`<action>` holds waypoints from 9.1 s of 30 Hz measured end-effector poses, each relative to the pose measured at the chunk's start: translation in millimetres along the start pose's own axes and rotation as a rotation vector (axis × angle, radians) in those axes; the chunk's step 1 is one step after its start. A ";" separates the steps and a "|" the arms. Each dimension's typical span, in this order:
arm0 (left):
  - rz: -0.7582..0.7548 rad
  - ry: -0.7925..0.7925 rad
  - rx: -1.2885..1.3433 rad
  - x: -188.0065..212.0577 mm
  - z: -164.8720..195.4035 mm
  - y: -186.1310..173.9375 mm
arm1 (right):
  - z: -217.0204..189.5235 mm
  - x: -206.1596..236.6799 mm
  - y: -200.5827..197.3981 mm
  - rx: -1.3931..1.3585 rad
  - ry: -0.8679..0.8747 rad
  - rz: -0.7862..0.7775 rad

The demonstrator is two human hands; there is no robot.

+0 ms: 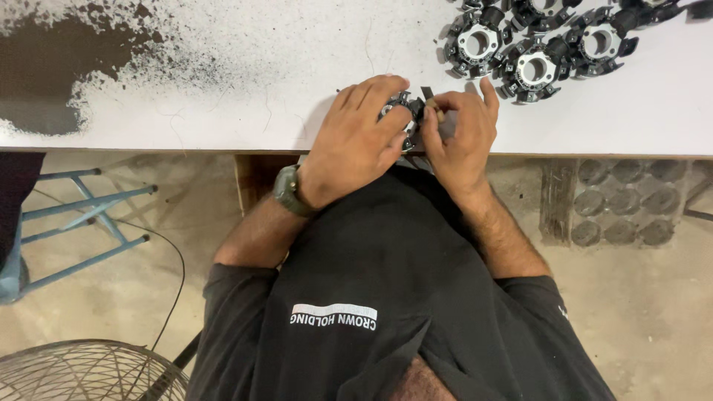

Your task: The person cleans black powder residue from metal rotor-like components at a workbench. They hold each component with one hand and rub its surface with a small abrasive block held in the other hand, then set the cleaned component aside and pick up the next one, working through a batch of parts one at a time.

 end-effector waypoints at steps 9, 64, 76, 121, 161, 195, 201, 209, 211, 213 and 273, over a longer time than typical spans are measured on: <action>-0.089 -0.105 -0.089 1.3 -29.0 42.6 | -3.8 19.7 -2.7 -0.090 0.042 0.010; 0.207 -0.245 0.124 14.0 -40.3 45.9 | -10.5 11.3 -1.7 -0.108 0.030 -0.082; 0.257 -0.243 0.240 21.0 -41.6 34.1 | -25.2 13.1 -0.1 0.002 -0.045 -0.047; 0.178 -0.220 0.131 20.0 -32.4 41.0 | -20.4 18.6 -4.2 -0.006 -0.020 -0.047; 0.173 -0.226 0.159 24.1 -35.8 44.8 | -30.3 7.9 -1.7 0.071 -0.126 -0.153; 0.036 -0.192 -0.046 3.0 -26.7 29.0 | -19.5 5.5 -5.0 -0.022 -0.046 0.002; -0.096 -0.196 -0.165 -3.9 -30.2 47.3 | -17.2 4.8 -3.0 -0.057 -0.030 -0.011; 0.028 -0.160 -0.043 -4.1 -22.7 22.5 | -19.0 4.1 -6.4 -0.058 -0.025 -0.032; 0.061 -0.106 -0.040 -1.4 -21.3 17.0 | -18.6 3.6 -6.9 -0.074 -0.028 -0.032; 0.018 -0.113 -0.024 0.6 -24.9 21.7 | -18.2 2.6 -7.0 -0.079 -0.034 -0.035; 0.276 -0.038 0.178 37.2 -44.8 12.9 | -32.8 -2.4 26.1 0.018 -0.135 -0.062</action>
Point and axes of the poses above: each hand's wrist, its own x-axis away from the middle knuckle, its own y-axis out of the palm, z = x × y, the point moved 8 cm from there along -x, towards the middle knuckle, and after that the axes turned 6 degrees about y, right-handed, at the moved point
